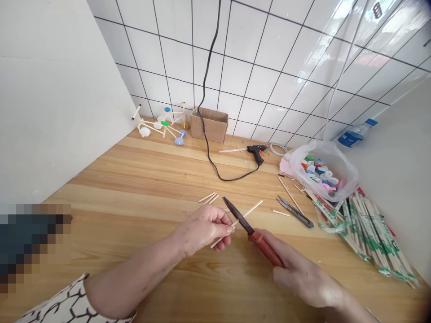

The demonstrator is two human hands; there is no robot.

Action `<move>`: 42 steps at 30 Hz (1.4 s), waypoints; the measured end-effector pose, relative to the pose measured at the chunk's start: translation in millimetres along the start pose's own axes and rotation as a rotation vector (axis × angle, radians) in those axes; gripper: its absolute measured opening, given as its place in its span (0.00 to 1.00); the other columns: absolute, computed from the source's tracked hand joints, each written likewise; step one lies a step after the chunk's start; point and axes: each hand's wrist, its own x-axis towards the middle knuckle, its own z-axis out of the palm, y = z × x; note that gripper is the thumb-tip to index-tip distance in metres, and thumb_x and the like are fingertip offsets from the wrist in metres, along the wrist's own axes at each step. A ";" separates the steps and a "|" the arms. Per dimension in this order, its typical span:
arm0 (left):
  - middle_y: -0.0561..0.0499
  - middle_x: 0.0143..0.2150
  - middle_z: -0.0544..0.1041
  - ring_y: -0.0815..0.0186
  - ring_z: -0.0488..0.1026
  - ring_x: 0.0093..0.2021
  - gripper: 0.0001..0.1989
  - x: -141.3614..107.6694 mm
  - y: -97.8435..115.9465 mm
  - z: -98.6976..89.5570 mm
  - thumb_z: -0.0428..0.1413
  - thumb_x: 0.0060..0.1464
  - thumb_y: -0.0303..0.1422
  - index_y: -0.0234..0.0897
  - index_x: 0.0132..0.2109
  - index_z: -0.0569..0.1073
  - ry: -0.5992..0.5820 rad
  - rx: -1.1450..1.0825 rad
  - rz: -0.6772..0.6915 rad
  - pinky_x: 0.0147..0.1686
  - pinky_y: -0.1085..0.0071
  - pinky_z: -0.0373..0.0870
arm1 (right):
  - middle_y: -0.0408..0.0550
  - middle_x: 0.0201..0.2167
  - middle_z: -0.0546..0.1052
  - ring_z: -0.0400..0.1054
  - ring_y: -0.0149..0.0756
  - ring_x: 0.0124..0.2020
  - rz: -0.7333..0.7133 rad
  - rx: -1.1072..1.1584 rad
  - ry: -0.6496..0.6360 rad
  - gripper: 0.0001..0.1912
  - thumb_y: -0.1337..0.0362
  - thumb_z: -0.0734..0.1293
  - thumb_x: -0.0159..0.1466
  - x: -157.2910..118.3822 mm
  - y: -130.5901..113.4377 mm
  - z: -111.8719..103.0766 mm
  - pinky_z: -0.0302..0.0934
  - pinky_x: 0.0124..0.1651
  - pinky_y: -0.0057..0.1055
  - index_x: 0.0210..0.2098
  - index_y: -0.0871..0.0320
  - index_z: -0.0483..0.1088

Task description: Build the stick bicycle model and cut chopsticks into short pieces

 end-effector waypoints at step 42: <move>0.53 0.17 0.72 0.72 0.66 0.17 0.10 -2.2 2.0 0.3 0.59 0.40 0.34 0.33 0.23 0.67 0.005 0.010 0.001 0.19 0.74 0.62 | 0.48 0.50 0.68 0.56 0.40 0.58 0.001 -0.039 0.044 0.35 0.79 0.56 0.48 0.6 -10.5 1.7 0.50 0.58 0.35 0.55 0.57 0.58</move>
